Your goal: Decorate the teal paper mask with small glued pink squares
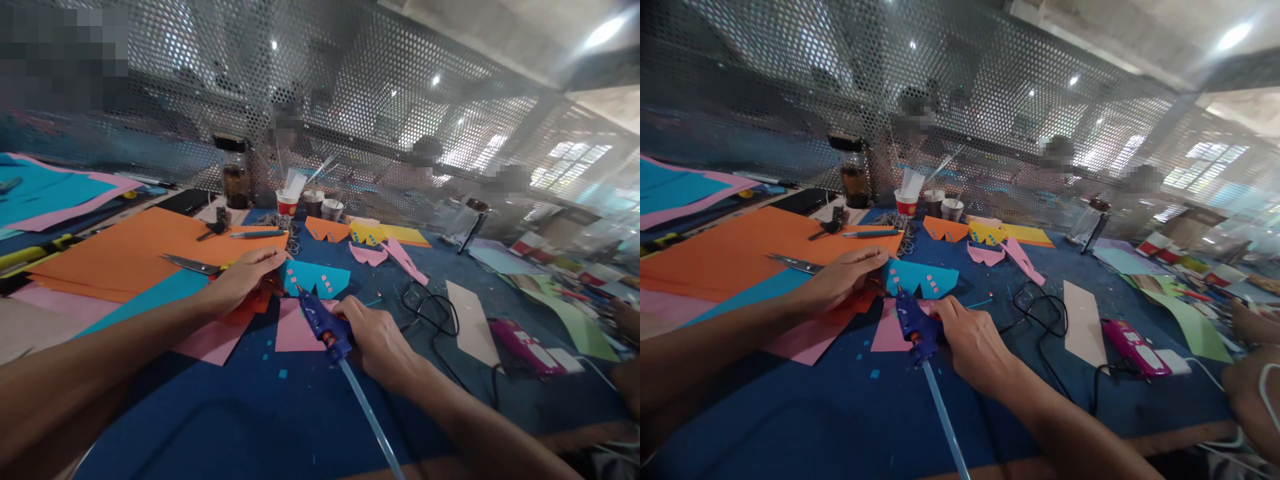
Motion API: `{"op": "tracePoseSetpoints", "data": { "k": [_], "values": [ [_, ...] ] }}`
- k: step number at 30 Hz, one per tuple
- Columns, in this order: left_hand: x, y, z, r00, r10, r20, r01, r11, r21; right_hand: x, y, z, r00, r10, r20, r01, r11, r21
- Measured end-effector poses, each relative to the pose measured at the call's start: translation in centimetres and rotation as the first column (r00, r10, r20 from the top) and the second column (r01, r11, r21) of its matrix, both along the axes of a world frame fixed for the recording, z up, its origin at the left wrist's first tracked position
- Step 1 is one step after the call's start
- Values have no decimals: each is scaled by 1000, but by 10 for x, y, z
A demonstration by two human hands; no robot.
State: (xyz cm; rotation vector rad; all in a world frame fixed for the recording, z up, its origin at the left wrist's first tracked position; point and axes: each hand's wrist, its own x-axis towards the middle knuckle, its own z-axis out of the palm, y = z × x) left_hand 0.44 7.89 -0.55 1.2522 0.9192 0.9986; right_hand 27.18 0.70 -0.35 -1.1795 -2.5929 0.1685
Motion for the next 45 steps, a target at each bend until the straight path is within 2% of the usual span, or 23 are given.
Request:
{"op": "tracePoseSetpoints", "data": {
  "k": [9,25,31,45],
  "values": [
    [0,2,-3,1000,-8,16,8,1000,8,0,-1,0,999,-6,33,5,1000,8],
    [1,-3,5,1000,16,-1,-16,1000,-18,-1,1,0,997,5,82,-5,1000,-5],
    [2,-3,6,1000,-1,2,1,1000,-12,-1,0,-1,999,30,43,-30,1000,-8],
    [2,-4,6,1000,-4,9,4,1000,-14,0,3,4,999,2,-34,-5,995,-97]
  ]
}}
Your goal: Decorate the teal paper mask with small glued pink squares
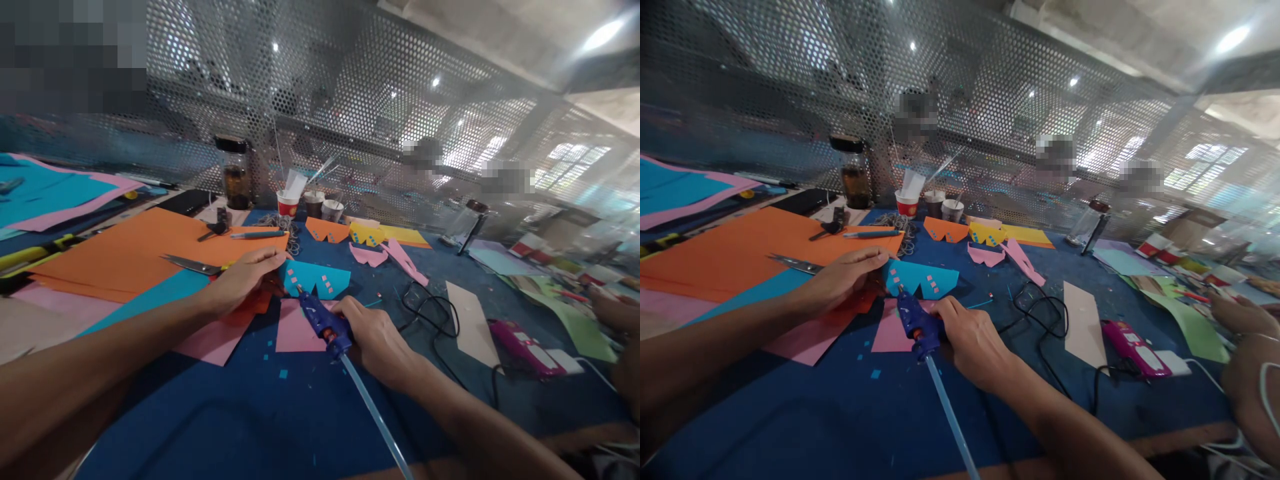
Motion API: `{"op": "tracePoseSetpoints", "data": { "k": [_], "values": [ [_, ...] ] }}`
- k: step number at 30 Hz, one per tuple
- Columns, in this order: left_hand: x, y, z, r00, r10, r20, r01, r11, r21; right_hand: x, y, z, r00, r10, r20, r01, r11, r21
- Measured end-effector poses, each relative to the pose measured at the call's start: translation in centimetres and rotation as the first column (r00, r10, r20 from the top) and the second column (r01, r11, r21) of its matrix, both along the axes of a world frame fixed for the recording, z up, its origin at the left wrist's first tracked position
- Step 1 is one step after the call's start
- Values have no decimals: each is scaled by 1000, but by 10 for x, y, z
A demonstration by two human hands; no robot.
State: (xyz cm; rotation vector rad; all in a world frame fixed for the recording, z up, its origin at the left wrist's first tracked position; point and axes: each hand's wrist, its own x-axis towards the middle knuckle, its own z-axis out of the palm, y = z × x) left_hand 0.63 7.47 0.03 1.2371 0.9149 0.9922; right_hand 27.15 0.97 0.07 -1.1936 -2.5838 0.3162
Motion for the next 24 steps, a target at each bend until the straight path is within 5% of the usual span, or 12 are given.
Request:
{"op": "tracePoseSetpoints", "data": {
  "k": [11,24],
  "values": [
    [-1,0,0,1000,9,-7,-8,1000,6,0,-1,-2,1000,12,-27,-12,1000,-9],
    [-2,0,-2,1000,16,-22,-15,1000,9,-2,2,-4,970,-18,-241,1,997,-72]
  ]
}}
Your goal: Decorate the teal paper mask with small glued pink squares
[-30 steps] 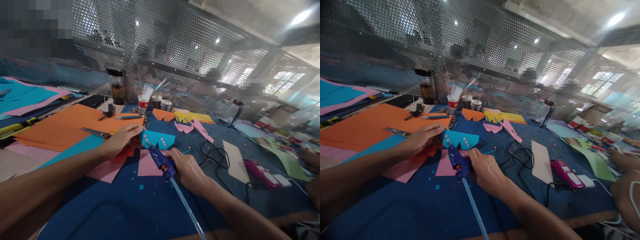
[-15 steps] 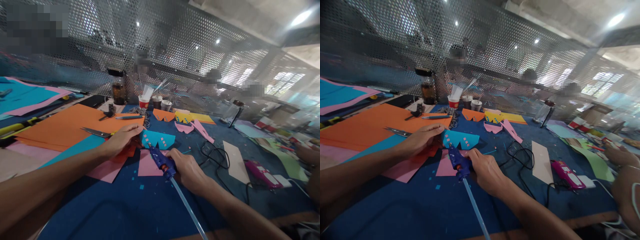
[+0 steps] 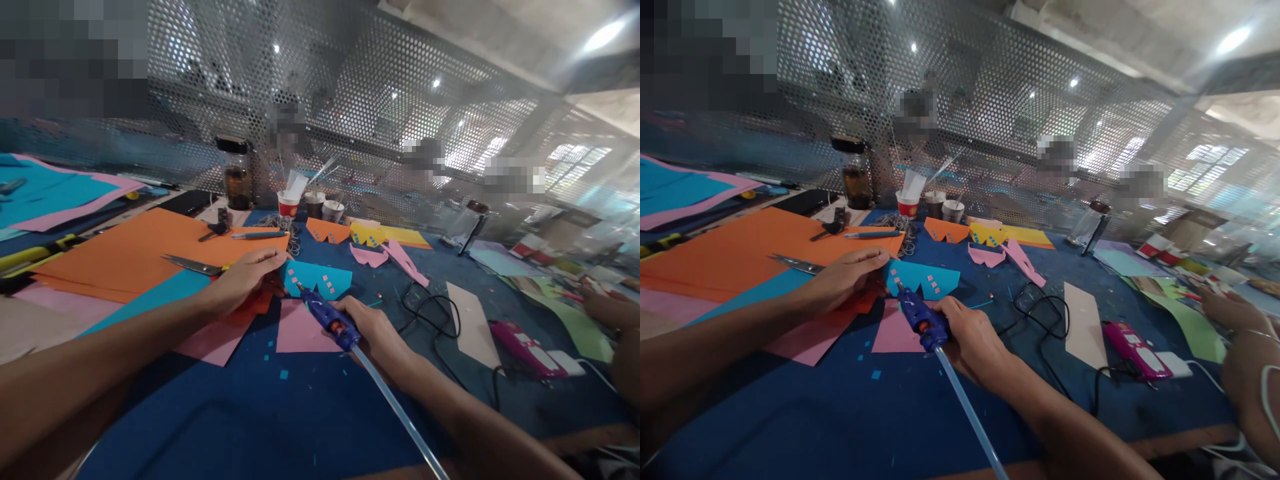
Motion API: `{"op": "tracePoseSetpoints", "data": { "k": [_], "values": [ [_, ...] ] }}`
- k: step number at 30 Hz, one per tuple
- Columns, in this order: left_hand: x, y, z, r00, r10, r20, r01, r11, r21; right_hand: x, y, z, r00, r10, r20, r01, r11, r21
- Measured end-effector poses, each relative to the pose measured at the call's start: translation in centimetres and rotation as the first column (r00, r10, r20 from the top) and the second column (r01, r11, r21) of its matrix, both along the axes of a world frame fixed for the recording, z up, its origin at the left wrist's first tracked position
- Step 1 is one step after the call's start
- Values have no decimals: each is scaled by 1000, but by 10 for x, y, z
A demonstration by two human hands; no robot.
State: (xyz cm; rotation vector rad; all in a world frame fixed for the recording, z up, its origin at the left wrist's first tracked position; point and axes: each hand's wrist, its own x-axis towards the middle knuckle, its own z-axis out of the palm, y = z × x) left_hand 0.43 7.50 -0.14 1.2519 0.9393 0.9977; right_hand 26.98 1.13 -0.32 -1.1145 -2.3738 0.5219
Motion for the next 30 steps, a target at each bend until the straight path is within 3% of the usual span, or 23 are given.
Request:
{"op": "tracePoseSetpoints", "data": {
  "k": [7,16,30],
  "values": [
    [0,0,0,1000,-3,2,3,1000,-3,0,6,-8,998,32,-57,-34,999,-31],
    [-1,3,-4,999,-19,35,19,1000,5,2,13,-25,997,11,-83,-7,999,43],
    [-2,3,0,990,-59,126,73,992,-105,4,9,-12,999,24,-38,-24,1000,-11]
  ]
}}
